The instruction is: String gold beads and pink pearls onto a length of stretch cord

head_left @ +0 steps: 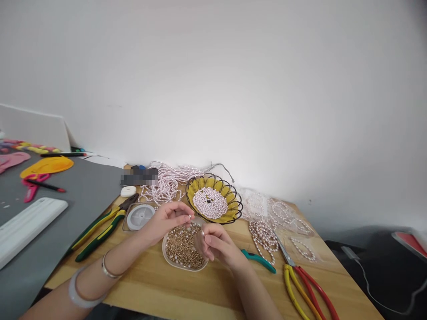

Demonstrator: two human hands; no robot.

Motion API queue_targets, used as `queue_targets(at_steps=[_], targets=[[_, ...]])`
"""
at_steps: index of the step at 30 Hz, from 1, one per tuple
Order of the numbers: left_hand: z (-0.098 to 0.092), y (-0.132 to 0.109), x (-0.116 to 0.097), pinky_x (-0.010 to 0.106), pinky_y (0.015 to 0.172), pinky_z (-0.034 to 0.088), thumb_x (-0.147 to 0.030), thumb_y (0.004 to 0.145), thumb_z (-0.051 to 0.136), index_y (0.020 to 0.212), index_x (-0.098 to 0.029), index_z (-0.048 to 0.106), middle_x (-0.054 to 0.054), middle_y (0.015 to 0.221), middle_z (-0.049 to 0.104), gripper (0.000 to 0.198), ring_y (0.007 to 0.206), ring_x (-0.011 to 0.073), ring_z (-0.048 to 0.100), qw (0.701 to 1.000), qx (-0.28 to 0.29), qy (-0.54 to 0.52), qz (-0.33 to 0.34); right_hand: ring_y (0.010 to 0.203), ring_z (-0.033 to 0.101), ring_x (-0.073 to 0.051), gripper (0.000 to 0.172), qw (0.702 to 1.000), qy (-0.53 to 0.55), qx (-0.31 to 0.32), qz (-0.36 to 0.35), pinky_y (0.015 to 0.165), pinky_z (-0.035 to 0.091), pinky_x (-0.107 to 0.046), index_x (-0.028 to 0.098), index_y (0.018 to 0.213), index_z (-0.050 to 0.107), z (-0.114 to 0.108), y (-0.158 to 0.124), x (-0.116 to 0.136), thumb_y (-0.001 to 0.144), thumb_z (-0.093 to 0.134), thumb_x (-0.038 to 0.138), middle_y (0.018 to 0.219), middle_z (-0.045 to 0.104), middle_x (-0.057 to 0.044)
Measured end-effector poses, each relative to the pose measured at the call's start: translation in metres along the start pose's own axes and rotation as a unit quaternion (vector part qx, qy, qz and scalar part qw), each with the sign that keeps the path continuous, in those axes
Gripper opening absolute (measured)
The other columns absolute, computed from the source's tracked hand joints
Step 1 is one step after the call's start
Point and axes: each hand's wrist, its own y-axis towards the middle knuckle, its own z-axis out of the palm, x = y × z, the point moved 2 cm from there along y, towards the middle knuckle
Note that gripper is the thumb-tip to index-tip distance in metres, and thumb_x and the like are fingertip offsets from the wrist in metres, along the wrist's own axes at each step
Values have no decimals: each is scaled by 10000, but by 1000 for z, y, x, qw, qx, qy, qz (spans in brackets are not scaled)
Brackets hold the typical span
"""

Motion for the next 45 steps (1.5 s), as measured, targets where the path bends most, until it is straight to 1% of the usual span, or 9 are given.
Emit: queue_targets(at_steps=[4,7,12,17,25,32,40,45], targets=[[1,0,0,215,710,568,-369,764,880,880,-172,787,28,859,753,247,730,112,687,999,-5,-33,5,453,400,-95,351,999,-7,18,27,505,307,-251,175,705,641,3,0,2,921,722,439,512,489,63],[1,-1,0,216,710,574,-386,755,887,875,-168,794,35,859,763,265,719,112,691,999,-14,-53,1,445,395,-92,349,999,-7,23,32,497,311,-248,179,699,633,4,0,2,915,729,436,512,490,67],[1,0,-1,214,710,576,-390,755,888,885,-169,797,37,858,765,273,724,112,691,998,-18,-55,7,443,402,-86,356,999,-8,32,39,500,324,-245,176,683,622,6,0,3,909,737,426,512,494,68],[1,-1,0,196,709,567,-366,777,877,880,-176,795,26,854,762,231,731,104,690,999,-1,-38,17,442,414,-87,374,997,-24,50,50,501,337,-247,171,684,629,6,0,3,909,731,452,511,506,63],[2,-1,-1,202,708,562,-347,789,867,878,-178,794,32,855,761,205,736,112,691,999,6,-43,21,438,416,-80,384,997,-24,37,62,490,342,-239,165,680,630,4,0,2,894,745,462,540,529,52],[2,-1,-2,218,713,561,-362,799,855,890,-178,786,35,865,754,217,740,119,685,999,11,-34,26,438,418,-77,379,998,-15,27,56,491,337,-238,157,688,629,3,0,-1,904,737,449,535,521,54],[0,-1,-4,232,728,525,-365,787,852,870,-168,747,24,821,718,239,767,132,647,999,-11,14,32,454,415,-84,371,997,-26,6,67,509,336,-241,165,680,623,3,1,3,898,741,441,522,506,63],[0,0,-5,255,746,508,-351,822,814,921,-168,712,33,850,712,232,800,150,639,998,-6,40,39,461,415,-92,377,997,-35,1,67,514,335,-244,172,688,622,1,1,2,896,739,464,520,495,64]])
